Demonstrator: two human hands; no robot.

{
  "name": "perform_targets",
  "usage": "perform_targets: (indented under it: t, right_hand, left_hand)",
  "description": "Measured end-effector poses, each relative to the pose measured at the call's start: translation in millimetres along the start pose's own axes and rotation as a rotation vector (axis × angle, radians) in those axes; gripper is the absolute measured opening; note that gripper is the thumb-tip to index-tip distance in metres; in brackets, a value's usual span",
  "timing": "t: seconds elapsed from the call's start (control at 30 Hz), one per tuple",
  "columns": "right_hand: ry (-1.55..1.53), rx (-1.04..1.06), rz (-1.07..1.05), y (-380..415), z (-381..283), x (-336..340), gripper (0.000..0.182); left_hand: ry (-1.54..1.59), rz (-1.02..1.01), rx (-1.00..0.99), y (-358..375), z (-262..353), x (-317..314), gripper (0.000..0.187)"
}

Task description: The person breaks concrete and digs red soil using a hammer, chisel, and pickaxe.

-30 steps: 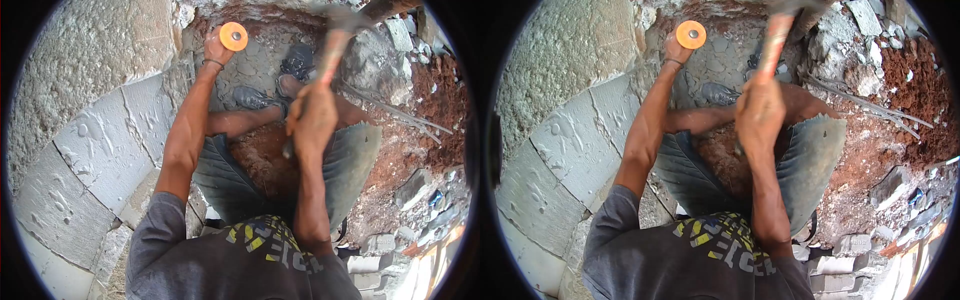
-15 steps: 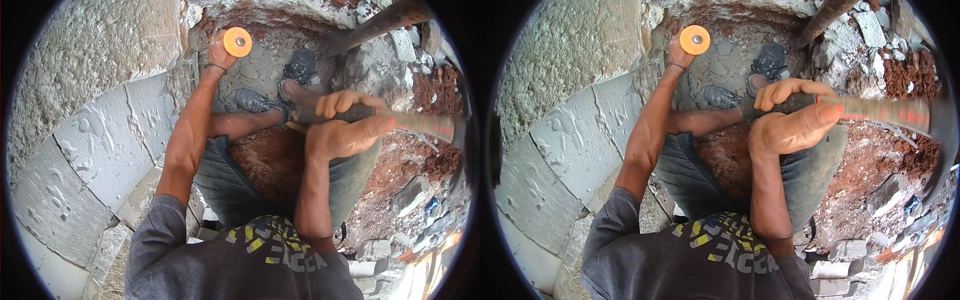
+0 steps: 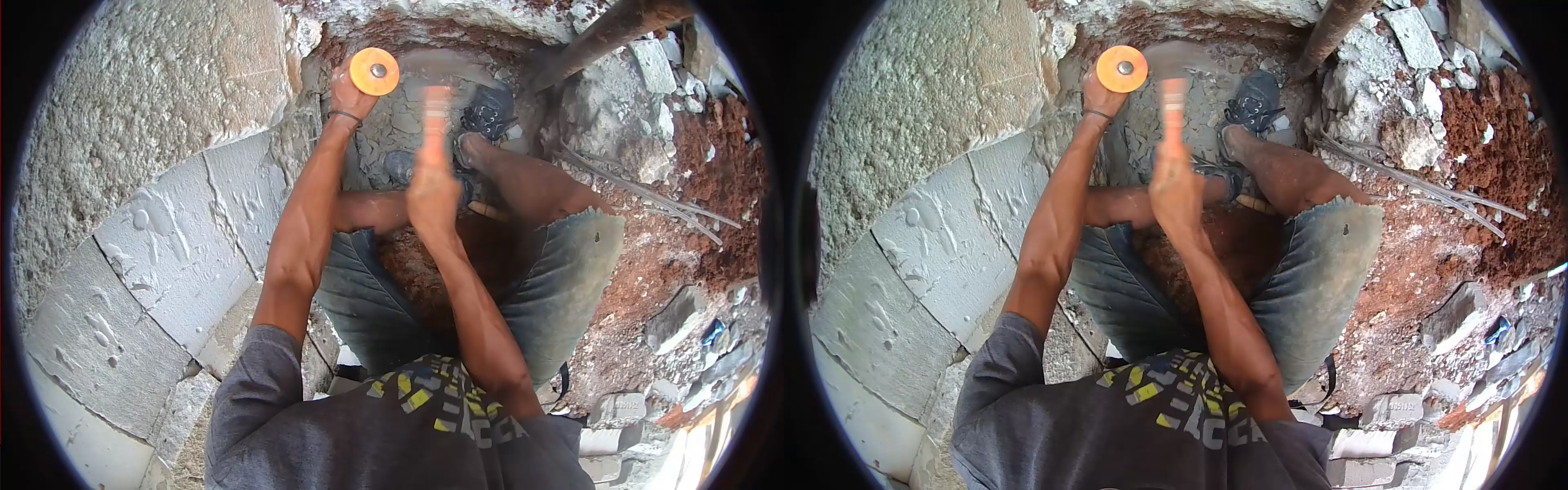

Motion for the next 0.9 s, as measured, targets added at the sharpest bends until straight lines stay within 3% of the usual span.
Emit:
perform_targets:
  t: [0.03,0.1,0.17,0.23,0.3,0.4,0.57,0.63,0.83,0.9]
  right_hand:
    - [0.065,-0.066,-0.148,1.8,0.9,-9.3,0.031]
    - [-0.246,-0.473,-0.318,-6.5,-0.4,16.7,0.037]
    - [-0.318,-0.299,-0.145,-18.2,-13.9,47.8,0.039]
    - [-0.487,-0.316,-0.044,-36.4,-34.6,69.8,0.039]
    - [-0.782,-0.506,-0.046,-48.1,-61.6,89.6,0.040]
    - [-0.770,-0.485,-0.027,-46.2,-57.6,93.8,0.040]
    - [-0.736,-0.459,-0.019,-32.4,-44.9,80.2,0.036]
    - [-0.734,-0.517,-0.081,-31.3,-47.9,78.5,0.036]
    - [-0.720,-0.457,-0.079,-25.9,-49.2,79.8,0.037]
    - [-0.840,-0.164,0.080,-26.8,-51.1,82.8,0.042]
  left_hand:
    - [0.035,-0.053,0.069,1.1,3.7,1.9,0.031]
    - [0.047,-0.073,0.117,-11.5,2.9,10.4,0.030]
    - [-0.231,-0.264,-0.009,16.4,22.4,12.3,0.029]
    - [0.099,-0.346,-0.344,52.2,33.5,9.4,0.023]
    - [0.230,-0.521,-0.259,80.4,66.2,15.3,0.018]
    - [0.201,-0.475,-0.229,90.1,80.3,12.1,0.016]
    - [0.128,-0.303,-0.255,51.6,48.8,17.9,0.015]
    - [0.041,-0.298,-0.208,45.3,31.4,21.5,0.022]
    - [0.037,-0.251,-0.232,47.1,21.0,23.6,0.018]
    - [0.032,-0.229,-0.252,46.7,22.3,21.1,0.018]
Point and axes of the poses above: each hand's wrist, its own y-axis away from the middle knuckle, its own x-axis out of the back of the hand, z = x × y, the point moved 1 cm from there along -y, towards the middle knuckle, and after that the axes turned 15 degrees about z, right-handed, at the moved point
